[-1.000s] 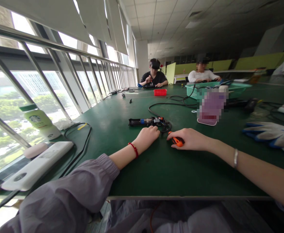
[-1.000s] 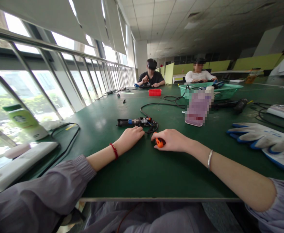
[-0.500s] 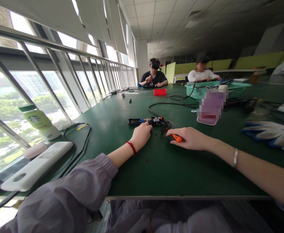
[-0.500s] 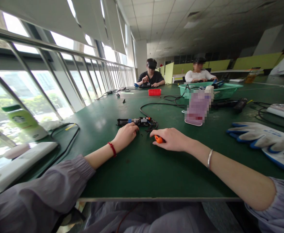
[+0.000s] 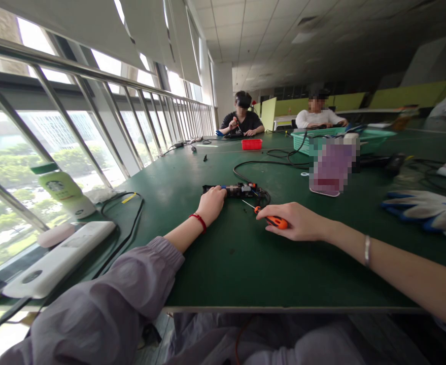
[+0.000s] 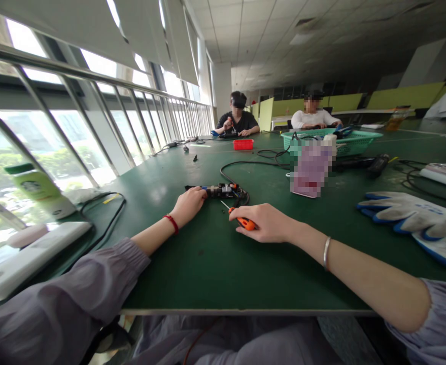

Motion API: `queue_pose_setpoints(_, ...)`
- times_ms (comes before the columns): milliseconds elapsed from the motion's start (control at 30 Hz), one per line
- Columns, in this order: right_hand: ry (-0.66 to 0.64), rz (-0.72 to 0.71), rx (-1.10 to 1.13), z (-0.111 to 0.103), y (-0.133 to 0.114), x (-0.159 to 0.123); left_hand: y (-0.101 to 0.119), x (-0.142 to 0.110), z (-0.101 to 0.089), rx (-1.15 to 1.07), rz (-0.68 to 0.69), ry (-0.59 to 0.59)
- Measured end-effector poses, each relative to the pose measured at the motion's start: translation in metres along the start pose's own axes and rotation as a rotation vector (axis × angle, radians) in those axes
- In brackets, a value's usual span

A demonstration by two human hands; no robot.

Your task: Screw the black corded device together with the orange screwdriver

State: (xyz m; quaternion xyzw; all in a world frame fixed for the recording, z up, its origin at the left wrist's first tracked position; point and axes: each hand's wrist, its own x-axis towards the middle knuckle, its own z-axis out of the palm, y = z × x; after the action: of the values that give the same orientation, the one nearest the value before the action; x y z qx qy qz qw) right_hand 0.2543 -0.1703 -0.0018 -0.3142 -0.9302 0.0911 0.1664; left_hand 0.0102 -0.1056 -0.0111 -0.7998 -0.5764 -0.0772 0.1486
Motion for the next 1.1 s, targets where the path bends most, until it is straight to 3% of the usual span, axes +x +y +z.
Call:
queue_pose_setpoints(167, 0.043, 0.027, -0.034, -0.003, -0.001, -0.002, -0.007, 0.005, 0.004, 0.028, -0.015, -0.013)
queue_pose_setpoints(500, 0.124, -0.117, 0.056, -0.002, -0.002, -0.005, -0.017, 0.009, 0.007, 0.095, -0.063, -0.019)
queue_pose_setpoints(733, 0.272, -0.205, 0.157, 0.001, 0.002, -0.006, -0.014, 0.006, 0.009, 0.097, -0.011, 0.003)
queue_pose_setpoints(1100, 0.224, -0.21, 0.13, 0.002, 0.001, -0.006, -0.013, 0.006, 0.008, 0.111, 0.039, 0.006)
